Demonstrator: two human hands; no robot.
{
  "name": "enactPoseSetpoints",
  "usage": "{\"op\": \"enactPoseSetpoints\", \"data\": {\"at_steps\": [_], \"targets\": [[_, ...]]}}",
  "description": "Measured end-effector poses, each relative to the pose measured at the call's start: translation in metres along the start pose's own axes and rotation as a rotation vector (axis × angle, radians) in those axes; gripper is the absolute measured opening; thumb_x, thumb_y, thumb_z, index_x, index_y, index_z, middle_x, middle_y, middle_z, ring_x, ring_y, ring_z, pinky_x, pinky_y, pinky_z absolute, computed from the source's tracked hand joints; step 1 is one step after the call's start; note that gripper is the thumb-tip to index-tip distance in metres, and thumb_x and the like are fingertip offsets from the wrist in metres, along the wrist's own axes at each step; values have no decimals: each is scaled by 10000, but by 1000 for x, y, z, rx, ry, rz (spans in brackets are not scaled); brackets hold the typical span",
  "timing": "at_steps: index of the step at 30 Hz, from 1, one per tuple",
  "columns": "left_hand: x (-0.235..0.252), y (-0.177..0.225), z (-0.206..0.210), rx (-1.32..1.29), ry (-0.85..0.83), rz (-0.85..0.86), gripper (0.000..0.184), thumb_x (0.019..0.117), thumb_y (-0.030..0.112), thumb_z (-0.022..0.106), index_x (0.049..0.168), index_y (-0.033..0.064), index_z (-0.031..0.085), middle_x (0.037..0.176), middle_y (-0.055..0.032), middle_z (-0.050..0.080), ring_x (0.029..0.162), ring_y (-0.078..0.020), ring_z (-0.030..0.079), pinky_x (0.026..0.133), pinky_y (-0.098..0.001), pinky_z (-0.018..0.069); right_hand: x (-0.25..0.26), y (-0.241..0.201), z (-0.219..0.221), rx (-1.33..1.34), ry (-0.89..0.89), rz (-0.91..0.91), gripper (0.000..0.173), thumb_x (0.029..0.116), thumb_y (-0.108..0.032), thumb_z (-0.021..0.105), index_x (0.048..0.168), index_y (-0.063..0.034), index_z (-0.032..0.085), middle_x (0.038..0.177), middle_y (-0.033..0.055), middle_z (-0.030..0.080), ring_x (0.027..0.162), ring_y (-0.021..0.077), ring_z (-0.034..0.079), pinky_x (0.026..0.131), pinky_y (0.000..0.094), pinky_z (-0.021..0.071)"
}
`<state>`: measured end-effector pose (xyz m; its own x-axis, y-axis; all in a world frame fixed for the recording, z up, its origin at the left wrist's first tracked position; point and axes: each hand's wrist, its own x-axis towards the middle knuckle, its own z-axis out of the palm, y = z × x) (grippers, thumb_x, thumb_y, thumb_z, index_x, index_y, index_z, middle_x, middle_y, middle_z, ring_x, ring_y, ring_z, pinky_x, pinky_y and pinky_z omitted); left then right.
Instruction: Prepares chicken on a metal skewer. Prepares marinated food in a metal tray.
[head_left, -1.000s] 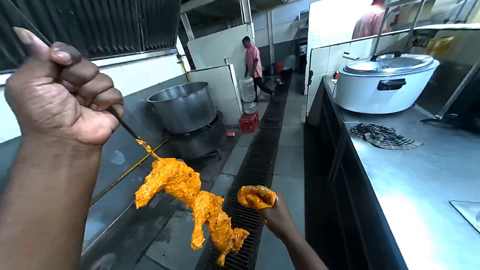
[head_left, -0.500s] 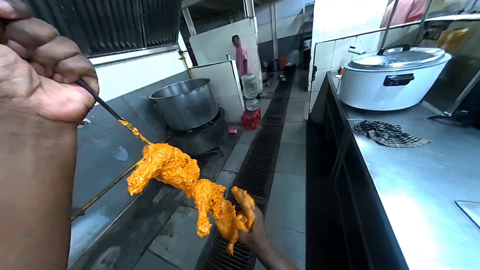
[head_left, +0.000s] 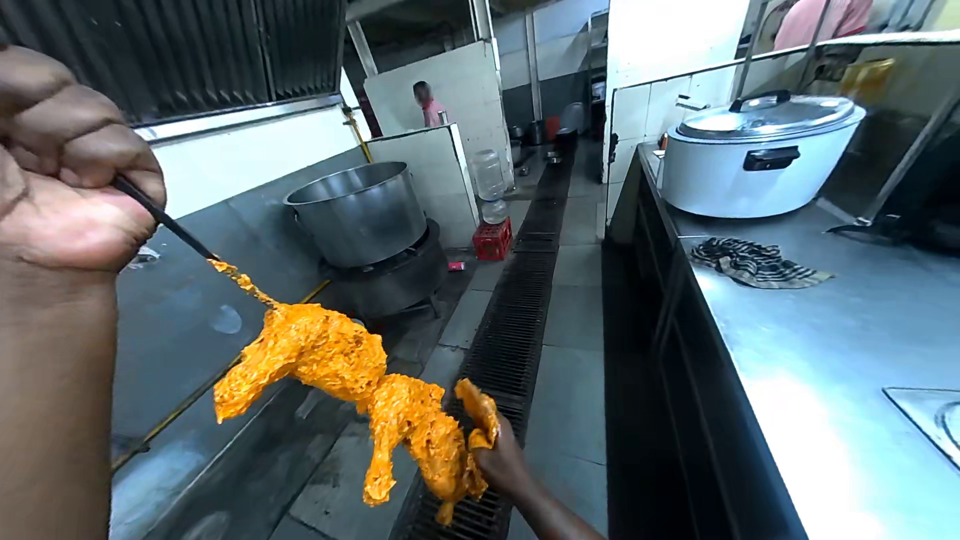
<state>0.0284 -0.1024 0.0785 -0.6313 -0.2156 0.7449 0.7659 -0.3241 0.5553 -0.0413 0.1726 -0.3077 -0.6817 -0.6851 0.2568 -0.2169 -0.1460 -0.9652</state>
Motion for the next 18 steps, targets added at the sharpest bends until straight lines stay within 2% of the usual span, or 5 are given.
{"op": "enactPoseSetpoints", "data": {"at_steps": [2,4,10,14,18], "targets": [[-3,0,7,5,-23,6,291,1066,90,351,862,79,558,665,31,500,512,8,439,470,-90,363,-6,0,3,-28,-96,-2,555,830,40,664,1361,141,538,1333,286,608,1256,299,597,1100,419,455],[-2,-1,8,77,7,49,265,1048,24,361,868,73,549,676,27,513,505,14,450,461,-77,374,-8,4,9,-52,-26,40,593,811,27,670,1375,141,527,1354,299,593,1280,326,581,1113,431,447],[-1,0,-2,496,155,166,338,972,-116,363,807,101,563,751,14,596,679,-23,565,621,-111,458,-3,9,1,-135,-100,82,570,858,-8,662,1400,107,529,1368,290,590,1302,344,569,1129,461,427],[0,4,2,272,34,102,294,1022,-24,363,833,90,557,666,34,531,518,15,467,486,-79,398,6,18,-2,-112,-185,119,429,878,4,636,1299,76,610,1249,230,662,1176,263,639,1049,420,492],[3,8,-11,27,-61,33,264,1067,101,345,919,73,562,708,23,512,535,-5,455,489,-98,391,16,12,-13,-176,-301,246,361,904,-6,635,1260,50,627,1192,206,681,1119,261,661,1006,448,515]]}}
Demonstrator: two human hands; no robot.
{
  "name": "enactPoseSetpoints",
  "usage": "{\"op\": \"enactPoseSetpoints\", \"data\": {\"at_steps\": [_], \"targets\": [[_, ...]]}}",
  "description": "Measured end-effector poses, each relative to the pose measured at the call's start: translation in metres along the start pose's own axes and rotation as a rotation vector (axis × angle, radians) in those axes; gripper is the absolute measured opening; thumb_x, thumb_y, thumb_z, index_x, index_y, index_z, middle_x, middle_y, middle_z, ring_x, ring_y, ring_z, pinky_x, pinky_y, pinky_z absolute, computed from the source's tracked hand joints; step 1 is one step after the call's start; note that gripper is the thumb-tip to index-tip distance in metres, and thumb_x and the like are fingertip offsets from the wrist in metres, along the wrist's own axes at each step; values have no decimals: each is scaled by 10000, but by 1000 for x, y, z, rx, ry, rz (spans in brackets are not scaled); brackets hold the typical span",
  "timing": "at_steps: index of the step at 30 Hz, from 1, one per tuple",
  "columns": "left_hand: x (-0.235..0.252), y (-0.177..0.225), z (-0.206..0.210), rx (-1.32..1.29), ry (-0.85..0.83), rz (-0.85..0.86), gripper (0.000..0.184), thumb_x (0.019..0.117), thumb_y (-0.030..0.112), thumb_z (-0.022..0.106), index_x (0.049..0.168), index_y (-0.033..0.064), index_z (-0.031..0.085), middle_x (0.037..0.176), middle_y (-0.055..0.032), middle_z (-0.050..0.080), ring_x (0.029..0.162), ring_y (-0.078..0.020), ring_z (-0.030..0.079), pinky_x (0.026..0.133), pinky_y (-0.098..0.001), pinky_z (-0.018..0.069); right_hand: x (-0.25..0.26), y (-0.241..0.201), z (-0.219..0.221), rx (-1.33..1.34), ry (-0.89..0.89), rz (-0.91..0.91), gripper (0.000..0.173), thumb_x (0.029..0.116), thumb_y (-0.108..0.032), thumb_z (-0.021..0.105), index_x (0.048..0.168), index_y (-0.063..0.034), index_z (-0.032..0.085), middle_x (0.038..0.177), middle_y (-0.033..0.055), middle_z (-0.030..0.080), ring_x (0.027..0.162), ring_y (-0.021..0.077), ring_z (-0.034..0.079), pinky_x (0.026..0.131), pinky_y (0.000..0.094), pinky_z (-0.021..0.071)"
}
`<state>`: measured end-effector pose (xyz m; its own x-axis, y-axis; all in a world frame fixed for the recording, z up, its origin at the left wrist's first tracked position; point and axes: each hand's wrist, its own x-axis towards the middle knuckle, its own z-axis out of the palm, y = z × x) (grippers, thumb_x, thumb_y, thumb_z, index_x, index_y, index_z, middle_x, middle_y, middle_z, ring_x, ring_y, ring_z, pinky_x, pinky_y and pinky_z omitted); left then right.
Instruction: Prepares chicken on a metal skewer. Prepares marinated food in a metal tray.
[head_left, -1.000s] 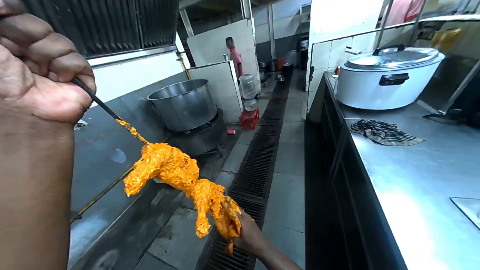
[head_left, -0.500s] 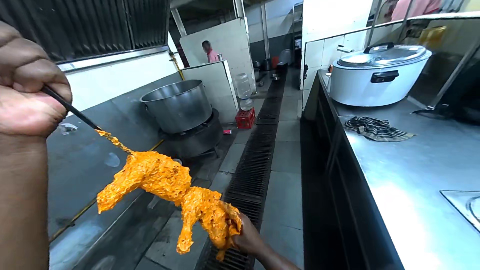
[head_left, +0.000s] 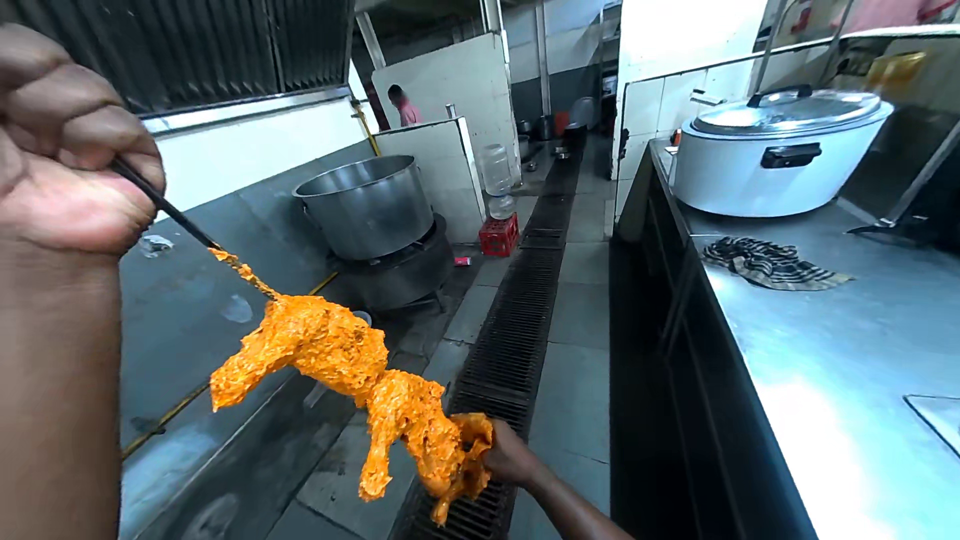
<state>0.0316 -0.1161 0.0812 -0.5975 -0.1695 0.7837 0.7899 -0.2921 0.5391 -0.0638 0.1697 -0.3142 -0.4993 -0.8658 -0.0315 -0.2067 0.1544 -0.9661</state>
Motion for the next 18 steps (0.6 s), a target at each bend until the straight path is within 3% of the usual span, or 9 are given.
{"op": "enactPoseSetpoints", "data": {"at_steps": [2,4,8,11,14,18], "targets": [[2,-1,-3,82,7,39,258,1085,162,338,975,102,563,709,52,490,526,12,436,483,-86,384,-1,-20,-16,-3,96,77,342,919,-2,618,1256,53,629,1188,203,677,1111,250,653,999,433,509],[-3,-8,29,192,109,74,279,1090,173,353,904,131,558,645,60,470,485,4,420,451,-98,366,-10,-52,-29,-13,180,66,295,926,1,612,1215,48,646,1148,176,686,1075,205,656,975,384,515],[-6,-21,75,377,375,94,314,1084,177,400,804,181,542,586,84,466,454,11,415,421,-107,345,-28,-106,-14,130,413,-254,202,857,-10,686,1046,54,721,971,102,732,918,59,671,875,239,538],[-6,-24,79,408,393,96,309,1081,174,403,799,197,527,588,95,447,451,14,388,421,-104,324,-24,-122,12,341,371,-430,226,828,15,700,1045,77,693,958,82,715,896,13,659,849,186,545],[-5,-25,81,402,402,100,281,1063,154,438,799,198,525,581,94,434,446,18,381,416,-101,318,-20,-129,19,470,326,-354,179,828,17,665,1005,42,676,899,10,689,837,-36,638,795,158,546],[-4,-23,86,410,416,102,299,1058,147,435,774,205,508,573,97,420,446,14,374,420,-105,317,-19,-132,15,397,349,-319,176,839,-18,676,1009,25,691,903,19,697,846,-21,642,802,175,545]]}}
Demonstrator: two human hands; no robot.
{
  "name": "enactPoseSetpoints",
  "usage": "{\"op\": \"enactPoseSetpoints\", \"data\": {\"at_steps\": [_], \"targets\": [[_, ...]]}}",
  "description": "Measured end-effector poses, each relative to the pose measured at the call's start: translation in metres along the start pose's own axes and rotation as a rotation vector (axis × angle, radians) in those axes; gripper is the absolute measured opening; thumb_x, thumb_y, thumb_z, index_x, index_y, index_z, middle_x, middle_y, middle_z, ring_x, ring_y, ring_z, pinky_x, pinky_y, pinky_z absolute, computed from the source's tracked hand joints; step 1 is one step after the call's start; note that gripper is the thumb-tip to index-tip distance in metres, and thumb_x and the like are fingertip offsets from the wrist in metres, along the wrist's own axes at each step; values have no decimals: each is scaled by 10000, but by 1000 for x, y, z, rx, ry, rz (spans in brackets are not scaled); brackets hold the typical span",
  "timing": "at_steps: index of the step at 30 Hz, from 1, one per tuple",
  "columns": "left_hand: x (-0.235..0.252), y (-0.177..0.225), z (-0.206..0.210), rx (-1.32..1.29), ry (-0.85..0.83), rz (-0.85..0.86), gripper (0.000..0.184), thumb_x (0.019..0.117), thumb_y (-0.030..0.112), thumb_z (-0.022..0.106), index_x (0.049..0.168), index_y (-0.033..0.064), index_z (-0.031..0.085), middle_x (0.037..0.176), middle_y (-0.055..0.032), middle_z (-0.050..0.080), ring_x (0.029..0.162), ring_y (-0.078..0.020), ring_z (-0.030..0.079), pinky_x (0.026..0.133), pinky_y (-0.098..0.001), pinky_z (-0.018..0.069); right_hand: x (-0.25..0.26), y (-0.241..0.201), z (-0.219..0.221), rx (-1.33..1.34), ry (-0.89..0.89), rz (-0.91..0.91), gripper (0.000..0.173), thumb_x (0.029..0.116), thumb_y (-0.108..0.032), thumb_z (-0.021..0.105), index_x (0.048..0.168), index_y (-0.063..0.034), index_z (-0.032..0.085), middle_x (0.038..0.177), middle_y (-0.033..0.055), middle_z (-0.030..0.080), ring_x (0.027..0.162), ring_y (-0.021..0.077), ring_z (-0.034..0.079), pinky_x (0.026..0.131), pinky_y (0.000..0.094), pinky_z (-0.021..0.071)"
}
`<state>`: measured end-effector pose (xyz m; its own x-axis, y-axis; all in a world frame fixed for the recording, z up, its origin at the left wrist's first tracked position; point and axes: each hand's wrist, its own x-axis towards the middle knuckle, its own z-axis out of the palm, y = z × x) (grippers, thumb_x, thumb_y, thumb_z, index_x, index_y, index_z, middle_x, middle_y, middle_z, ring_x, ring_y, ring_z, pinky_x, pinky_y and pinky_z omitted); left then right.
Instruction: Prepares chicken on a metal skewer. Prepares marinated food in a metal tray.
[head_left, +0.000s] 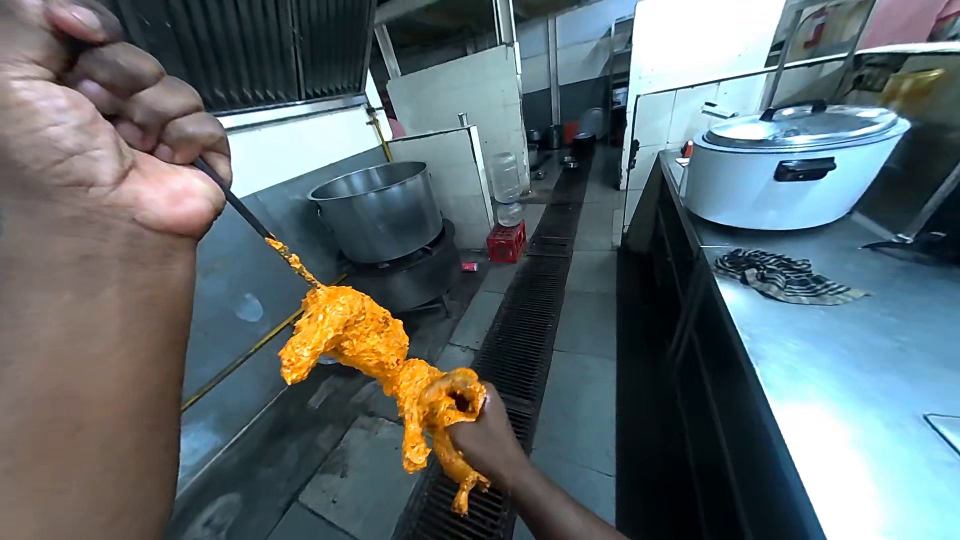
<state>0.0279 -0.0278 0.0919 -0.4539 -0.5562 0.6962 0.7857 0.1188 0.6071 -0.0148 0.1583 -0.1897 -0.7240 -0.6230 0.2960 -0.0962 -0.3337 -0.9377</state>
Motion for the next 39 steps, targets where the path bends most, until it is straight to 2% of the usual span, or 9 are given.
{"op": "enactPoseSetpoints", "data": {"at_steps": [7,12,14,17,20,27,32,35,39], "targets": [[4,-3,-3,-9,-28,1,283,1047,129,447,777,192,509,579,86,427,443,10,378,416,-103,325,15,-15,1,-11,-17,43,202,831,6,691,1033,11,699,908,34,698,842,7,652,794,201,556],[-2,0,-6,-35,-42,-1,384,1118,252,323,798,186,525,563,94,404,436,6,359,414,-108,313,5,-36,-34,60,-16,254,405,854,81,544,1248,17,611,1077,71,679,953,49,650,836,235,554],[1,0,-14,-48,-38,-3,392,1122,268,308,813,180,532,566,92,408,437,6,362,416,-110,315,4,-39,-50,8,-138,319,469,875,96,525,1335,7,562,1169,80,666,1029,57,648,895,240,552],[10,-1,-24,-92,-81,-4,375,1117,253,307,836,169,541,580,85,414,439,9,362,413,-101,306,4,-42,-49,-329,-275,316,340,905,55,588,1242,19,619,1127,104,668,1020,96,639,902,284,531],[16,-3,-29,-136,-105,7,355,1104,219,317,838,154,543,578,74,411,439,3,364,412,-100,307,5,-38,-32,-527,-199,208,251,892,17,637,1134,25,700,1092,160,709,1042,204,669,946,384,521],[7,1,-14,-58,-25,2,385,1120,274,317,816,189,539,563,99,409,438,10,356,421,-110,307,4,8,6,-41,-5,-178,173,781,10,719,948,52,703,888,60,700,851,5,647,818,184,542],[3,2,-6,-97,8,-8,379,1120,263,323,818,162,528,568,84,414,425,12,370,409,-93,342,7,-19,-3,-217,-228,-93,224,808,-64,721,1010,33,708,961,80,709,915,48,654,857,234,540],[-4,3,3,-87,2,-20,366,1110,225,340,799,165,524,564,84,405,427,5,369,413,-97,348,18,-40,-7,-430,-357,36,298,840,-74,741,1112,34,684,1066,149,700,1012,173,663,922,355,530],[-7,3,8,-92,-21,-42,408,1118,250,313,772,170,513,542,91,386,418,12,355,409,-95,331,32,-45,-8,-458,-325,84,211,846,-57,732,1051,-14,705,991,111,699,938,168,663,855,376,542]]}}
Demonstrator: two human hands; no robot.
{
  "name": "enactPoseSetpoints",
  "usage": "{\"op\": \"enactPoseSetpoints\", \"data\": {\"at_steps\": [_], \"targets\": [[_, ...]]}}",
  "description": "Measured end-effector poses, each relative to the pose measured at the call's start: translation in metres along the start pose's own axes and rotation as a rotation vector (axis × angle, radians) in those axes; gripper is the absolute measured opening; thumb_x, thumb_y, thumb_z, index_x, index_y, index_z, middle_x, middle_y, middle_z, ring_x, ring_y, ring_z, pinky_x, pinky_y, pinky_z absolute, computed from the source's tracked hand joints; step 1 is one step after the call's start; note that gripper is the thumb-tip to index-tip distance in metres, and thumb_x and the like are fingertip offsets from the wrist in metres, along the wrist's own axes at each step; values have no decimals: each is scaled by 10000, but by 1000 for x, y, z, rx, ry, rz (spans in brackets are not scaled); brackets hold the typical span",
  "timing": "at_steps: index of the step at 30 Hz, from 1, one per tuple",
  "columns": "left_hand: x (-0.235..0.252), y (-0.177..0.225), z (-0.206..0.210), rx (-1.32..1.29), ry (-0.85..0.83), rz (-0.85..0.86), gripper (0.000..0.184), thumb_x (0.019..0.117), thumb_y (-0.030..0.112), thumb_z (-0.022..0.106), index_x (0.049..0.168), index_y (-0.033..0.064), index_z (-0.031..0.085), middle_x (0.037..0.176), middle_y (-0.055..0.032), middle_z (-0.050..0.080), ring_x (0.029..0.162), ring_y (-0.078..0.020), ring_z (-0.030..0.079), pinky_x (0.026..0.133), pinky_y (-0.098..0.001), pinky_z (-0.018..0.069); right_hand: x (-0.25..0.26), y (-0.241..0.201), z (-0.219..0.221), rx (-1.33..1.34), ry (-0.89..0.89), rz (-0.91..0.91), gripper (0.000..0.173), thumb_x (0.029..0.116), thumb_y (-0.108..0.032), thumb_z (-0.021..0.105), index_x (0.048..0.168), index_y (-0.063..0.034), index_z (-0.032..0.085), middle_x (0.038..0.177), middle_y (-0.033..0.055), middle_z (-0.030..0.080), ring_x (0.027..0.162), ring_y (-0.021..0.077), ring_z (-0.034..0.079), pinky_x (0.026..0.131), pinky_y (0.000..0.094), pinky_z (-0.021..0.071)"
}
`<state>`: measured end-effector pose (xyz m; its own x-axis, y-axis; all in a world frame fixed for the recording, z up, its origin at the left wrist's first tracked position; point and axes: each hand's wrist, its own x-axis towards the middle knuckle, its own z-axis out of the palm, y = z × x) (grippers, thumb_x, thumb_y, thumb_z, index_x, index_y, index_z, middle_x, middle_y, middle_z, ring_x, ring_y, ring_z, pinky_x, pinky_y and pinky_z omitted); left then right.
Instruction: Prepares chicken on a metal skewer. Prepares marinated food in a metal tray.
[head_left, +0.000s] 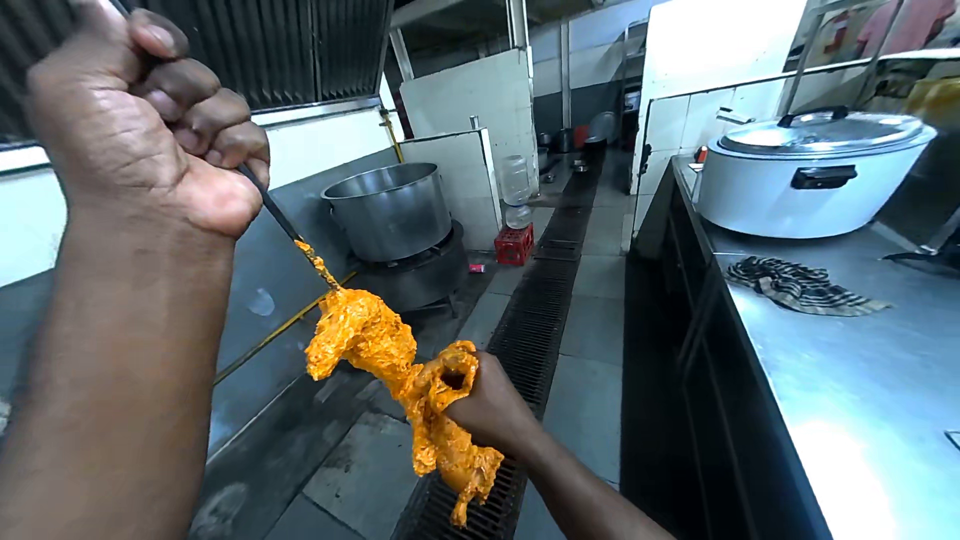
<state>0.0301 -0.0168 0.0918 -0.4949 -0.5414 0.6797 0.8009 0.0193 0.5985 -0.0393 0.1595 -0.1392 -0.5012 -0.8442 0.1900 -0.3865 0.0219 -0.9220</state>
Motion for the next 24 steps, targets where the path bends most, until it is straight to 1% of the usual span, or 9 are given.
{"op": "enactPoseSetpoints", "data": {"at_steps": [2,5,7,12,14,16,18,22,24], "targets": [[-2,-1,-1,9,-6,4,397,1115,243,322,775,173,513,545,93,388,421,14,357,414,-92,337,7,2,0,3,-50,57,206,871,-40,706,1075,-11,704,1013,127,695,948,188,659,856,405,537],[-3,-1,-1,18,-25,5,453,1131,300,274,763,179,508,528,98,374,414,10,349,410,-102,327,10,7,-2,173,49,77,190,870,4,664,1053,-28,706,954,73,687,870,112,644,786,326,542],[-5,0,-5,12,-25,4,469,1133,320,260,762,175,509,530,96,377,414,8,351,407,-104,328,3,11,-1,287,-15,87,260,855,56,628,1103,-4,675,985,68,672,884,79,632,795,281,543],[-7,5,-9,12,-4,6,479,1135,350,245,775,185,514,542,102,390,419,14,358,409,-98,321,-24,13,0,433,20,26,454,780,134,638,1220,26,597,1068,50,679,954,22,649,849,211,560],[-5,6,-11,26,8,13,477,1134,336,258,766,181,518,538,99,390,420,10,364,413,-100,331,-31,21,17,417,106,-22,400,768,112,668,1160,56,618,1025,59,685,919,11,646,833,197,550],[-4,8,-12,23,1,14,466,1133,338,268,774,181,520,545,100,394,424,7,373,422,-101,345,-32,34,37,407,248,-155,282,767,71,709,1046,69,667,959,49,699,889,-25,641,835,155,537],[-4,10,-12,14,-1,14,462,1133,345,273,779,176,518,544,97,389,421,8,367,416,-101,340,-32,46,52,443,301,-230,217,783,53,700,998,75,688,940,57,699,887,-21,641,839,156,536],[-3,15,-13,-17,-9,6,449,1129,332,287,787,177,533,547,101,401,415,23,354,398,-93,315,-30,46,57,522,297,-130,195,850,-1,660,1037,50,682,944,26,698,886,-27,641,833,161,540],[-3,18,-18,2,-38,5,420,1124,301,292,804,184,538,564,95,418,432,14,362,412,-103,311,-24,40,47,545,290,-79,193,835,19,657,1025,38,678,921,16,694,862,-21,644,810,168,549]]}}
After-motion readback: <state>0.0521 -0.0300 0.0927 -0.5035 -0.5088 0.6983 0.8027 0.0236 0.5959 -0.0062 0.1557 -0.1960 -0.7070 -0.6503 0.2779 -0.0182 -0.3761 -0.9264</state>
